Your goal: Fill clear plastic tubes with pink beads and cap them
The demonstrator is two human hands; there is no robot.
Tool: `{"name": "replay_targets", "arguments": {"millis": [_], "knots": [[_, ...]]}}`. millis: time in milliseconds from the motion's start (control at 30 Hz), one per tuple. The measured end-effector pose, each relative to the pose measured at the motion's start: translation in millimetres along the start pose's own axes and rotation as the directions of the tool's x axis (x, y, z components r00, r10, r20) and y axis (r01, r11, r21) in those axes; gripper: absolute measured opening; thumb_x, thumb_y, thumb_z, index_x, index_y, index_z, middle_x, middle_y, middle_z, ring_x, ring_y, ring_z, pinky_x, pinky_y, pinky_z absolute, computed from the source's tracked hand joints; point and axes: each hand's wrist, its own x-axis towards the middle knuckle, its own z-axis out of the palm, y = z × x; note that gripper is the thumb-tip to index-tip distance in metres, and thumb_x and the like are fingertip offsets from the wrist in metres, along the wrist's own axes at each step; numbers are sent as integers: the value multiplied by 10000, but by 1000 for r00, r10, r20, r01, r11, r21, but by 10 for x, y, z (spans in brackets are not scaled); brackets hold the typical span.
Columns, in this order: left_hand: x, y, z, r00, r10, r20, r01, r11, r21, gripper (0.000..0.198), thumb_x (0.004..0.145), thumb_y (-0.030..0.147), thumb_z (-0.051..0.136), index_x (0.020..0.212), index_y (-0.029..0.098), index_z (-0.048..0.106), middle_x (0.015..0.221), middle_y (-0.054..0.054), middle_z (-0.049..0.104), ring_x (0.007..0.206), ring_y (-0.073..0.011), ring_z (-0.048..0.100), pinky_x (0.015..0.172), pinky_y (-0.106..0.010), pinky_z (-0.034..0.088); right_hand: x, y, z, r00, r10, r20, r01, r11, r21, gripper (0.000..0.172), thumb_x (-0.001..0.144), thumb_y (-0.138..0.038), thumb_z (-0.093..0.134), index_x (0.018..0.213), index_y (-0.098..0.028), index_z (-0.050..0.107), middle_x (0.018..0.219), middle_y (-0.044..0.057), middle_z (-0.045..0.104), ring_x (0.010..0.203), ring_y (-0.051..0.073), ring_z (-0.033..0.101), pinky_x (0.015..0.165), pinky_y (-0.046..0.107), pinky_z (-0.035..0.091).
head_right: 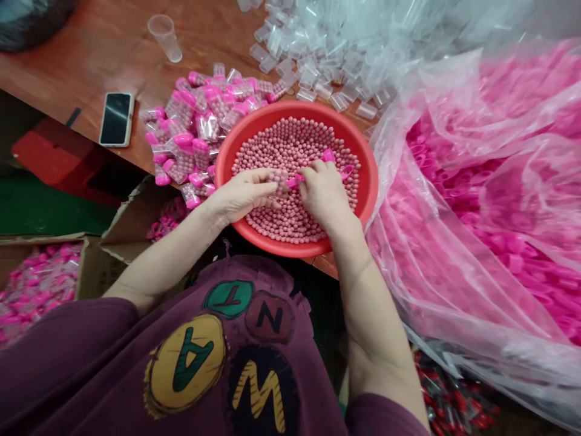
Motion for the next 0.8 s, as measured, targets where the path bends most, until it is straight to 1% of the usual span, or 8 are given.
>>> {"name": "replay_targets", "arguments": {"millis": [100, 167, 233, 300, 367, 500, 667, 800], "knots": [[-5, -2, 8, 1000, 1, 3, -1, 997, -76, 419, 954, 142, 775, 1368, 205, 788, 1203, -77, 877, 1104, -174, 840, 912, -270, 656, 125, -13, 118, 994, -4, 112, 16, 993, -113, 312, 1115, -220, 577, 1198, -151, 870, 1330, 255, 803, 1367, 455, 668, 1177, 663, 578], [3, 34, -11, 999, -10, 41, 14, 996, -94, 492, 932, 119, 758, 1413, 220, 776, 1220, -83, 886, 1132, -193, 856, 929, -294, 666, 143, 42, 189, 999, 15, 41, -12, 998, -63, 186, 1081, -253, 669, 1076, -202, 848, 1229, 204, 805, 1352, 445, 669, 1176, 671, 585], [2, 65, -33, 996, -21, 85, 28, 996, -90, 521, 921, 132, 746, 1434, 221, 767, 1219, -96, 890, 1144, -216, 862, 924, -318, 667, 129, 115, 222, 994, 33, -100, -25, 996, 81, 105, 1050, -314, 758, 1007, -236, 814, 1129, 156, 799, 1297, 413, 701, 1198, 672, 593], [-6, 73, -47, 994, -16, 107, 22, 998, -56, 514, 928, 166, 736, 1438, 218, 756, 1205, -101, 886, 1128, -225, 862, 909, -331, 658, 88, 154, 198, 971, 74, -228, -15, 967, 252, 162, 1077, -413, 758, 1047, -265, 816, 1115, 132, 807, 1224, 375, 744, 1184, 643, 629], [-15, 62, -49, 995, -4, 102, 4, 1000, 1, 486, 940, 182, 719, 1425, 217, 741, 1187, -94, 873, 1087, -221, 853, 904, -344, 647, 16, 123, 119, 948, 135, -287, -7, 913, 407, 247, 1121, -506, 704, 1166, -299, 832, 1133, 105, 831, 1118, 331, 784, 1101, 582, 689], [-39, 57, -17, 997, -11, 70, 5, 996, 87, 361, 979, 122, 664, 1323, 222, 703, 1172, -73, 838, 1076, -215, 822, 956, -379, 631, -180, -117, -134, 942, 213, -258, -9, 786, 618, 378, 1127, -606, 711, 1376, -342, 820, 1118, 52, 867, 913, 263, 811, 896, 481, 743], [-88, 125, 29, 996, -43, 81, 41, 999, 25, 103, 1070, 109, 644, 1126, 195, 649, 1096, -63, 780, 940, -158, 701, 915, -367, 571, -305, -371, -404, 962, 131, -239, 22, 837, 547, 244, 1124, -474, 776, 1287, -328, 884, 1239, 88, 893, 1147, 321, 863, 1136, 576, 714], [-90, 138, 34, 996, -56, 74, 56, 998, -7, 64, 1116, 162, 655, 1074, 205, 633, 990, -28, 743, 833, -137, 624, 838, -354, 524, -320, -371, -491, 971, 55, -233, 70, 865, 496, 178, 1112, -399, 798, 1251, -354, 900, 1198, 85, 886, 1170, 339, 852, 1173, 606, 692]]}}
